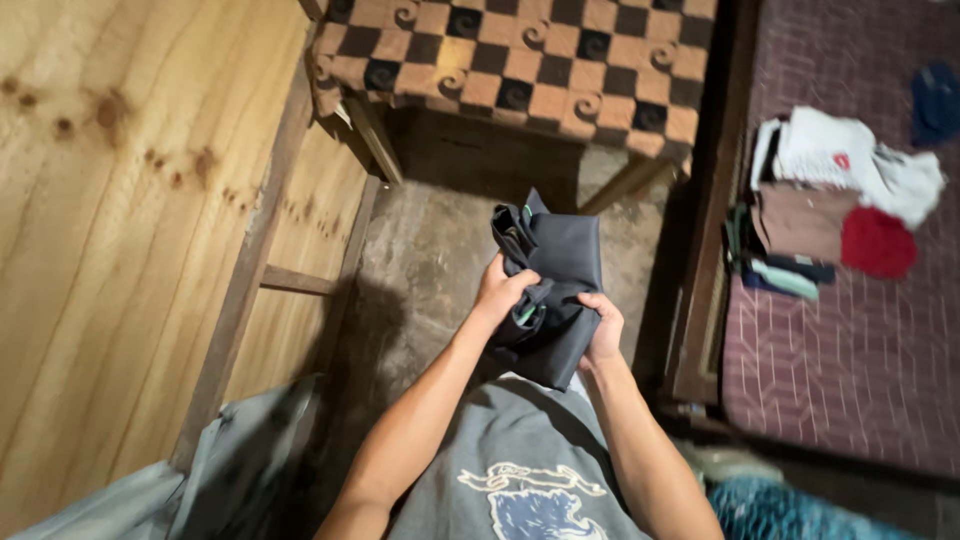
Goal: The person folds several clean garments one by one on a checkered folding board, including a brown t-shirt, a dark blue t-shirt, a red and black graphic t-shirt, a pink hoodie, and a black and green athletic top. Each item is smoothed, folded into a compact rectangle, and placed on a nearby bed.
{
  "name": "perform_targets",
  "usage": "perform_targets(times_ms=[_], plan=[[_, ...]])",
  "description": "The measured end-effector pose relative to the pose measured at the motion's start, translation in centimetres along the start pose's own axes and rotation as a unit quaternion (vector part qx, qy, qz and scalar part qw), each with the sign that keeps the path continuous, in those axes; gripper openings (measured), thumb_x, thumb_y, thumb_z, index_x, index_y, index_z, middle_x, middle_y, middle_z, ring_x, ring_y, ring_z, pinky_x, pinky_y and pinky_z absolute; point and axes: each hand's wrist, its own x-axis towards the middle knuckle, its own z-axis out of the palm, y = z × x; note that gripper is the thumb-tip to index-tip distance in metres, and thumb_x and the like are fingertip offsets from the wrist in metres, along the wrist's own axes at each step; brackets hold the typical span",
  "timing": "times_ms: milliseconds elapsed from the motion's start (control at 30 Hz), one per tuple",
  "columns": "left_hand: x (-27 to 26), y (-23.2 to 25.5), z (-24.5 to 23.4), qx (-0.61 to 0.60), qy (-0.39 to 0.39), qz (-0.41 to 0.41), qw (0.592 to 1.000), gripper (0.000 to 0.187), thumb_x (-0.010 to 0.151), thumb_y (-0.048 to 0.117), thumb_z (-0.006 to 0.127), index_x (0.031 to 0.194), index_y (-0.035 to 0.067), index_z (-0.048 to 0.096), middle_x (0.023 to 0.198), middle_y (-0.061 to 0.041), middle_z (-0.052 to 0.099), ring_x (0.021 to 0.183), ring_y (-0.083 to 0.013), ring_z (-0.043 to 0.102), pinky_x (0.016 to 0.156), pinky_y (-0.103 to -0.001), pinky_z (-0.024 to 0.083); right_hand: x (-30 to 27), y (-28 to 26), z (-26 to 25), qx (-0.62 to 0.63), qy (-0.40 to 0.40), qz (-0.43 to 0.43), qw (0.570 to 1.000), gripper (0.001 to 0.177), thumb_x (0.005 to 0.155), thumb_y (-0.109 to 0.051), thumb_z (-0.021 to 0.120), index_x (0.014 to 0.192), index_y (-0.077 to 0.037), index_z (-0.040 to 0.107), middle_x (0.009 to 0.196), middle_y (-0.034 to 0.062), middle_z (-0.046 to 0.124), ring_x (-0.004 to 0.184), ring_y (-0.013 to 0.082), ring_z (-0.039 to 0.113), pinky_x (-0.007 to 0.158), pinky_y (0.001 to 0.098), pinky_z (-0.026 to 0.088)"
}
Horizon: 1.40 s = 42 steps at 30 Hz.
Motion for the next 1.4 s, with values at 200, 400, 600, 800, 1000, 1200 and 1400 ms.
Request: perform_targets(times_ms=[200,400,600,800,1000,1200,1400], plan=[[11.0,0.5,-3.9,-0.027,0.121,-0.108,0.986,0.03,0.081,0.01,0.069,0.107,-0.003,0.068,0.088,-0.009,0.069,0.073,-0.0187,0.064,0.066,-0.033,0.052,10.2,-7.7,4.7,-0.006,0.012,0.048,0.999,0.048,0.08,-0.028,0.06,0.117,0.001,0.068,0.11,0.0201,0.074,0.099,0.0378,0.069,0.097,0.0489,0.054],[21.1,3.9,-7.9,-0.095,0.262,-0.078,0.957,0.032,0.075,0.004,0.068,0.107,0.001,0.065,0.094,-0.011,0.073,0.077,-0.0239,0.071,0.069,-0.036,0.059,21.2,-18.0,6.5,-0.075,0.022,0.036,0.996,0.041,0.09,-0.03,0.062,0.118,-0.001,0.068,0.103,0.0129,0.074,0.092,0.0303,0.069,0.086,0.0435,0.057],[29.0,7.1,-11.8,-0.113,0.307,-0.085,0.941,0.037,0.075,-0.001,0.068,0.112,-0.003,0.065,0.103,-0.015,0.074,0.083,-0.0267,0.074,0.072,-0.036,0.061,28.6,-23.6,7.8,-0.285,0.002,-0.054,0.957,0.023,0.102,-0.012,0.06,0.123,-0.004,0.065,0.101,0.0011,0.07,0.087,0.0136,0.064,0.075,0.0296,0.053],[38.0,9.1,-15.6,0.005,0.199,-0.139,0.97,0.033,0.074,0.001,0.07,0.105,-0.008,0.067,0.101,-0.017,0.074,0.083,-0.0264,0.072,0.076,-0.037,0.059,32.6,-24.7,12.9,-0.313,0.054,-0.182,0.93,0.031,0.101,-0.006,0.061,0.131,-0.004,0.061,0.111,0.0015,0.07,0.098,0.0126,0.063,0.086,0.0279,0.052],[49.0,13.6,-20.4,-0.017,0.089,-0.093,0.991,0.037,0.067,0.0,0.07,0.104,-0.004,0.072,0.098,-0.01,0.075,0.085,-0.0224,0.071,0.08,-0.032,0.057,35.8,-25.5,21.3,-0.323,0.106,-0.261,0.903,0.035,0.1,-0.004,0.062,0.135,-0.002,0.06,0.118,0.0033,0.07,0.105,0.0136,0.064,0.093,0.028,0.051],[56.6,17.5,-25.6,0.039,0.026,-0.062,0.997,0.047,0.073,0.002,0.071,0.119,-0.007,0.065,0.112,-0.013,0.071,0.102,-0.0236,0.066,0.093,-0.033,0.052,39.6,-26.3,24.8,-0.435,0.149,-0.305,0.834,0.042,0.1,-0.004,0.062,0.142,0.0,0.053,0.123,0.0082,0.068,0.107,0.0137,0.062,0.094,0.0269,0.049],[58.6,18.4,-28.6,0.509,0.135,0.005,0.85,0.078,0.086,0.02,0.074,0.154,0.003,0.039,0.158,-0.03,0.032,0.148,-0.0442,0.025,0.119,-0.047,0.027,47.0,-22.6,24.4,-0.734,0.279,-0.35,0.51,0.071,0.084,-0.014,0.074,0.149,0.0,0.048,0.134,0.031,0.058,0.123,0.0455,0.055,0.104,0.0514,0.048]])
